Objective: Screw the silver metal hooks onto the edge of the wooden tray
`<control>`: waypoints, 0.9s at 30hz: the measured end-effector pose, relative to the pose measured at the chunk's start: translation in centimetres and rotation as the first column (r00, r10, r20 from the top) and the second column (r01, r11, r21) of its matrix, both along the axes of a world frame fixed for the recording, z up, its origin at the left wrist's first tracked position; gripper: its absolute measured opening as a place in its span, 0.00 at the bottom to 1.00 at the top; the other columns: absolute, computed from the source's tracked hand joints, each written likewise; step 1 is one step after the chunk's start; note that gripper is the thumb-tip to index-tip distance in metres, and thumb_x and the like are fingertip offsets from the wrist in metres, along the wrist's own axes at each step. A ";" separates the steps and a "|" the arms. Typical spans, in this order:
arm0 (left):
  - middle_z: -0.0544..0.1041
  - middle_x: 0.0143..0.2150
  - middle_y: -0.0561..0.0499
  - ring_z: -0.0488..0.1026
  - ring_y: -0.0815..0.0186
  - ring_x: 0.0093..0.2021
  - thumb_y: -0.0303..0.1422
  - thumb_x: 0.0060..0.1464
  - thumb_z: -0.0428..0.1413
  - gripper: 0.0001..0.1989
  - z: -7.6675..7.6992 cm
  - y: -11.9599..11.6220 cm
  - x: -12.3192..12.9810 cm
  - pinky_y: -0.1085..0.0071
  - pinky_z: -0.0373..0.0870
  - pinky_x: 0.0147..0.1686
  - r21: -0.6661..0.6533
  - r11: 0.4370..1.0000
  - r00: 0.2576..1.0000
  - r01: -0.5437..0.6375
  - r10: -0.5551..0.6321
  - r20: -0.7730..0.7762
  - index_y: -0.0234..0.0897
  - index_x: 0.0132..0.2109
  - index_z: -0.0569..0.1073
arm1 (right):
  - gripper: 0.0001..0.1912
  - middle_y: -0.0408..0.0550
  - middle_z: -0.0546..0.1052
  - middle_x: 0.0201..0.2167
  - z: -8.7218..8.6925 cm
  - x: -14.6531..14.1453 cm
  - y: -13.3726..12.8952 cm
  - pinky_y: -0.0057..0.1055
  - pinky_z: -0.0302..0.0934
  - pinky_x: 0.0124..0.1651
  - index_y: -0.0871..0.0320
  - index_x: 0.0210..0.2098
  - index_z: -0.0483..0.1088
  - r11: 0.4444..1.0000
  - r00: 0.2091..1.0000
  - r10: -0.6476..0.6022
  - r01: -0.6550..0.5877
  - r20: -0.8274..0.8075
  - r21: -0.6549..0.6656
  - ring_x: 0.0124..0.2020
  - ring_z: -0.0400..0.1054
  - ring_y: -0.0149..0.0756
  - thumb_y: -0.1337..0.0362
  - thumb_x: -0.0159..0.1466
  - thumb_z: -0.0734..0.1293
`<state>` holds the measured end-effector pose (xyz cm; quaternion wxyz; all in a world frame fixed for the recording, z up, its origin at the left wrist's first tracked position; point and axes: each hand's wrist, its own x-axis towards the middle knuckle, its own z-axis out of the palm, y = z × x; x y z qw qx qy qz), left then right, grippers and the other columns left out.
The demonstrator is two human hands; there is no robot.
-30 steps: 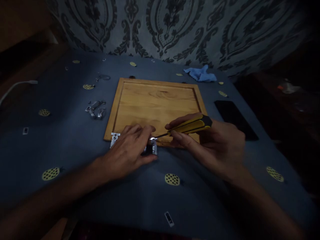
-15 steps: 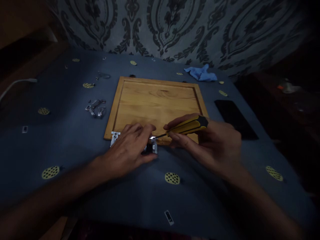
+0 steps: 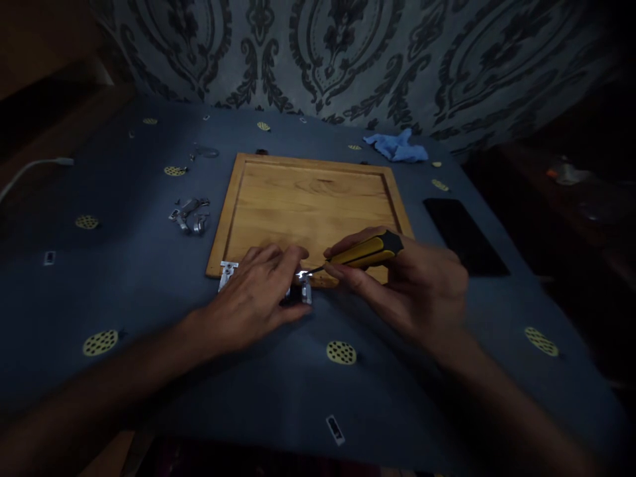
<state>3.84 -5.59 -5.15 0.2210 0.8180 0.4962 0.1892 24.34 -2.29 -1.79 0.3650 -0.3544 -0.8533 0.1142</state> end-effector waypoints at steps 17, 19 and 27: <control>0.76 0.50 0.46 0.72 0.51 0.53 0.37 0.57 0.67 0.29 -0.2 0.0 -0.2 0.53 0.71 0.52 -0.026 0.999 0.999 -0.020 0.021 0.024 0.40 0.60 0.64 | 0.07 0.42 0.81 0.31 0.7 0.4 -1.5 0.37 0.71 0.29 0.50 0.35 0.76 0.964 0.929 -0.247 0.205 -0.276 -0.170 0.24 0.75 0.36 0.56 0.67 0.72; 0.76 0.50 0.46 0.73 0.51 0.53 0.36 0.56 0.67 0.29 -0.3 0.0 -0.2 0.53 0.71 0.52 -0.014 1.000 1.000 -0.020 0.020 0.023 0.40 0.60 0.64 | 0.05 0.40 0.80 0.27 0.1 0.4 -1.4 0.35 0.70 0.27 0.49 0.34 0.75 0.977 0.952 -0.195 0.169 -0.234 -0.126 0.23 0.75 0.35 0.58 0.67 0.71; 0.76 0.51 0.46 0.73 0.51 0.53 0.35 0.55 0.68 0.29 -0.2 0.0 -0.1 0.53 0.72 0.53 -0.014 0.999 0.999 -0.029 0.030 0.031 0.41 0.59 0.64 | 0.04 0.38 0.79 0.26 -1.2 -0.1 -1.1 0.33 0.70 0.27 0.49 0.35 0.74 0.980 0.951 -0.166 0.131 -0.261 -0.147 0.21 0.73 0.33 0.60 0.66 0.72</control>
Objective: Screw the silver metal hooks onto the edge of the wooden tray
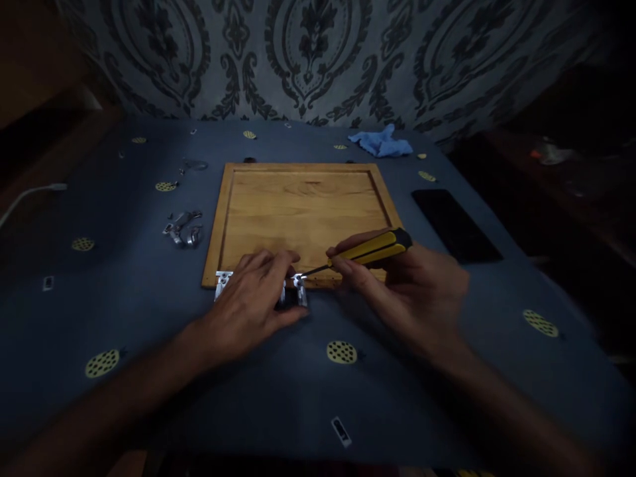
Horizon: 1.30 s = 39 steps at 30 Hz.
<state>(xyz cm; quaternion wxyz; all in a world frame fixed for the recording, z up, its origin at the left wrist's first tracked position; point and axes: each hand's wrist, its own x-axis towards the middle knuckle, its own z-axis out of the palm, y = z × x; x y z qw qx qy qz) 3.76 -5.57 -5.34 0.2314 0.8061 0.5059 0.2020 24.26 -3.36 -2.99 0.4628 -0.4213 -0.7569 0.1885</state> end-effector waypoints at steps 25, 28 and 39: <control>0.76 0.50 0.45 0.72 0.51 0.53 0.36 0.56 0.67 0.29 -0.2 0.0 -0.1 0.56 0.71 0.52 0.037 0.999 1.000 0.011 -0.011 -0.010 0.38 0.60 0.65 | 0.04 0.43 0.81 0.35 0.9 0.9 0.8 0.24 0.72 0.36 0.58 0.42 0.74 0.972 0.951 0.235 -0.236 0.200 -0.021 0.29 0.77 0.28 0.64 0.71 0.68; 0.77 0.49 0.46 0.73 0.51 0.53 0.35 0.55 0.68 0.28 -0.1 0.0 0.0 0.55 0.71 0.52 0.028 1.000 1.000 0.009 -0.009 -0.001 0.39 0.59 0.65 | 0.05 0.44 0.81 0.38 0.8 1.0 0.8 0.25 0.72 0.38 0.57 0.43 0.74 0.969 0.948 0.248 -0.247 0.200 -0.032 0.29 0.77 0.28 0.63 0.71 0.67; 0.76 0.50 0.46 0.73 0.51 0.52 0.36 0.55 0.68 0.30 -0.2 0.1 0.0 0.54 0.72 0.51 0.026 1.000 1.000 -0.001 0.001 -0.010 0.39 0.60 0.65 | 0.05 0.43 0.81 0.37 1.1 1.1 0.7 0.26 0.72 0.36 0.56 0.43 0.74 0.962 0.944 0.274 -0.270 0.185 -0.049 0.30 0.78 0.29 0.63 0.70 0.68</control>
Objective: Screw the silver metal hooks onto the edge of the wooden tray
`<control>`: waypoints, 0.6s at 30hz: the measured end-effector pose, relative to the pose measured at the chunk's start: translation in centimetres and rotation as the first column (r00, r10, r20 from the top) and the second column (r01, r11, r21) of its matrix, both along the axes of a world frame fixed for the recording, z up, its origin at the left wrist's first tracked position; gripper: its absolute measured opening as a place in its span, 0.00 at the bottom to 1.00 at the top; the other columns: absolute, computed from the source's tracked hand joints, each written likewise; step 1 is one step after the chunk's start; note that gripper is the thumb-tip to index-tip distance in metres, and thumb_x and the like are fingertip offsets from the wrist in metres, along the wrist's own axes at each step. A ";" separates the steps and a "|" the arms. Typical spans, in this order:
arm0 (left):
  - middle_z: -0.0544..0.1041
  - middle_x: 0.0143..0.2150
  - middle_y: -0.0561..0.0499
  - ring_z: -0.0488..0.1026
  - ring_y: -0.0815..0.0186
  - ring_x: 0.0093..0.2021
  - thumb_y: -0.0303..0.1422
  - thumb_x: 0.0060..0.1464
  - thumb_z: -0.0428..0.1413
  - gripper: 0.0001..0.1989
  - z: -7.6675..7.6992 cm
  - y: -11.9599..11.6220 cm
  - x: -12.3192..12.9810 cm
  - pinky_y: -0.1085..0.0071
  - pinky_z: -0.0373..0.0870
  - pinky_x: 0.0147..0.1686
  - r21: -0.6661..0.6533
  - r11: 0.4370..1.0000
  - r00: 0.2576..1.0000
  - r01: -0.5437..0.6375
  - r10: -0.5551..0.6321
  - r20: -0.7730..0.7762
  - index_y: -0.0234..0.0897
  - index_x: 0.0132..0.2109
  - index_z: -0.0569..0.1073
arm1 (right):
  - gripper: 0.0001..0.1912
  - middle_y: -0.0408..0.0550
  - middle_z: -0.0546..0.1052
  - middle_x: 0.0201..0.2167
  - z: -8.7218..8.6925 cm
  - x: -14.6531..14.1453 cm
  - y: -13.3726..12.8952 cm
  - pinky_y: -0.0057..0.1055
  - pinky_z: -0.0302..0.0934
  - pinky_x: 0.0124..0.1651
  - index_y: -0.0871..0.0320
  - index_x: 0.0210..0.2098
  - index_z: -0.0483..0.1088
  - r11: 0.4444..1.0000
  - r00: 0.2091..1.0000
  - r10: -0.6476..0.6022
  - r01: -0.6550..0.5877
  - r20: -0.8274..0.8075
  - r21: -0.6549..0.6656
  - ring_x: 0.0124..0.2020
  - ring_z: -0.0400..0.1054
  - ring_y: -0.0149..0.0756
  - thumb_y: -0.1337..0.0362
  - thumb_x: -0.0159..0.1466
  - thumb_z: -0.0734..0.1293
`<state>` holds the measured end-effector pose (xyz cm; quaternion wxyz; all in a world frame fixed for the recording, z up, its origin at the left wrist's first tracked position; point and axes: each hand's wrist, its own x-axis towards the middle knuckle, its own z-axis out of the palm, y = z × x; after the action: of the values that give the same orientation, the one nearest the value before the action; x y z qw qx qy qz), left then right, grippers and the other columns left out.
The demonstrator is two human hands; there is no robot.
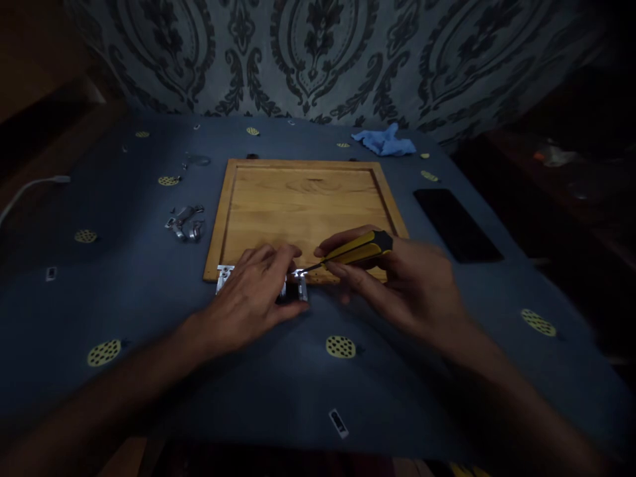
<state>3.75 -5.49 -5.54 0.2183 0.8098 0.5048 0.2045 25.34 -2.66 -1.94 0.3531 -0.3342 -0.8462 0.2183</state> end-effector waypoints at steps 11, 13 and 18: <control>0.77 0.49 0.45 0.73 0.51 0.52 0.36 0.54 0.69 0.32 -0.1 0.0 -0.1 0.55 0.72 0.52 0.017 1.000 1.000 0.015 -0.015 0.007 0.37 0.60 0.65 | 0.01 0.39 0.81 0.32 0.1 0.0 -0.6 0.29 0.70 0.27 0.50 0.39 0.74 0.985 0.982 -0.171 0.170 -0.086 -0.018 0.24 0.75 0.30 0.62 0.69 0.70; 0.77 0.49 0.45 0.73 0.51 0.52 0.36 0.54 0.69 0.32 -0.1 0.0 -0.1 0.54 0.72 0.52 0.015 1.000 1.000 0.017 -0.017 0.010 0.37 0.60 0.65 | 0.01 0.39 0.80 0.32 0.0 0.0 -0.5 0.30 0.70 0.28 0.49 0.39 0.74 0.988 0.986 -0.157 0.157 -0.060 -0.002 0.26 0.76 0.31 0.62 0.69 0.69; 0.77 0.49 0.46 0.73 0.52 0.52 0.35 0.55 0.68 0.31 0.1 0.0 -0.1 0.55 0.71 0.53 0.023 0.999 1.000 0.027 -0.028 0.014 0.36 0.60 0.65 | 0.01 0.41 0.82 0.34 -0.4 0.0 -0.3 0.30 0.71 0.29 0.50 0.39 0.73 0.988 0.987 -0.148 0.150 -0.056 0.023 0.25 0.75 0.31 0.63 0.70 0.69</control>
<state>3.69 -5.48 -5.39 0.2152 0.8177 0.4896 0.2130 25.29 -3.00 -2.32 0.3958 -0.3858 -0.8117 0.1890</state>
